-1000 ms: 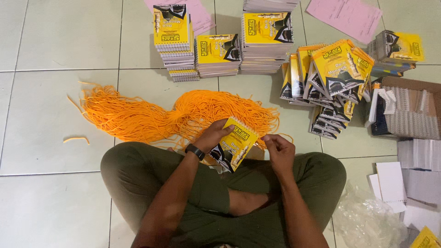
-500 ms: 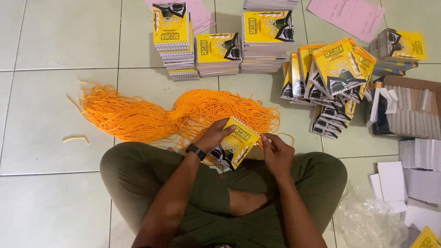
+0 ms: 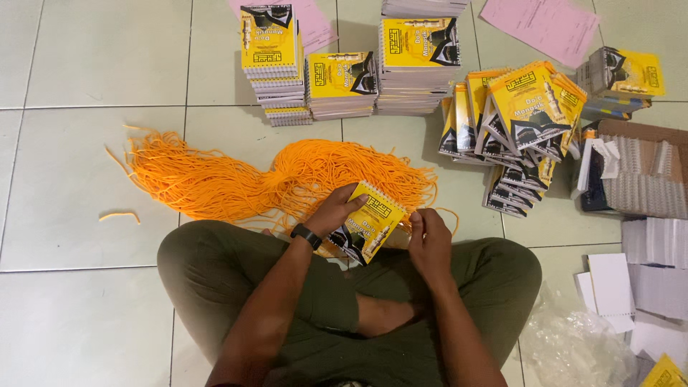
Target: The person sits on the floor and ties orange strings around the spines of spiral notebooks. They pick up a notebook, wrap the string around it, and tie a knot before placing it in a stack.
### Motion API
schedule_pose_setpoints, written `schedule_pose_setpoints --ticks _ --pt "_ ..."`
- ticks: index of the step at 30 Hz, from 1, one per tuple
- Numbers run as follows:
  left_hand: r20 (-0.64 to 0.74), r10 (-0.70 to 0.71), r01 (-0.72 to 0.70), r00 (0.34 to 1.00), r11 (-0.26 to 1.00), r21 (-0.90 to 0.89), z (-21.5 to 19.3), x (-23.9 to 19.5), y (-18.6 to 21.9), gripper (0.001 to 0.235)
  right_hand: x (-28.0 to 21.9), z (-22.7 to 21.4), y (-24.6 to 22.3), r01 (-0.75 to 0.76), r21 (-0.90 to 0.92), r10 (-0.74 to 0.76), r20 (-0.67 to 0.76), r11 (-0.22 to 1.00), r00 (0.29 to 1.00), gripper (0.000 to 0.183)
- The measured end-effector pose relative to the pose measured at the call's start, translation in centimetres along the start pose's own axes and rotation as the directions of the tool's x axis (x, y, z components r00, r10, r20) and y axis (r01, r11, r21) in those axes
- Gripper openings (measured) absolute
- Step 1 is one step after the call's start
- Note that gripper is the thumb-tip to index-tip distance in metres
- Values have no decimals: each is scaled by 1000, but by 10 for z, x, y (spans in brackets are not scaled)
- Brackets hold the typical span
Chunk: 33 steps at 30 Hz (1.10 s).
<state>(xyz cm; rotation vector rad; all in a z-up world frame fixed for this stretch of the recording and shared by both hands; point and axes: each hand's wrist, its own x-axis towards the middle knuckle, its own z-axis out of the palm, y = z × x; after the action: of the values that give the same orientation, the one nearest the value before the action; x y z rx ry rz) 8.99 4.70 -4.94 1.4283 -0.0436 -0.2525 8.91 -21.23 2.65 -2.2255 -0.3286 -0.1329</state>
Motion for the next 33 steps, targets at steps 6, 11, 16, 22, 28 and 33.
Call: schedule_pose_setpoints --ticks 6,11,16,22,28,33 --pt "-18 -34 34 999 999 18 -4 4 9 34 5 -5 6 243 -131 -253 -70 961 965 7" --pt "-64 -38 39 997 999 12 -13 3 0 29 5 -7 11 303 -177 -320 -76 936 944 18" --pt "-47 -6 6 999 1000 -3 -1 4 19 29 4 -7 11 289 -185 -304 -62 939 951 20" --pt "-6 16 -16 1000 1000 -15 -6 2 12 32 5 -7 -8 245 -121 -250 -25 962 968 26" --pt "6 17 -17 1000 999 -37 6 3 16 31 2 -1 -5 125 11 -125 8 992 992 33" --pt "21 8 -8 1000 1000 28 -1 4 -4 42 1 -1 -21 63 158 -63 -3 985 998 38"
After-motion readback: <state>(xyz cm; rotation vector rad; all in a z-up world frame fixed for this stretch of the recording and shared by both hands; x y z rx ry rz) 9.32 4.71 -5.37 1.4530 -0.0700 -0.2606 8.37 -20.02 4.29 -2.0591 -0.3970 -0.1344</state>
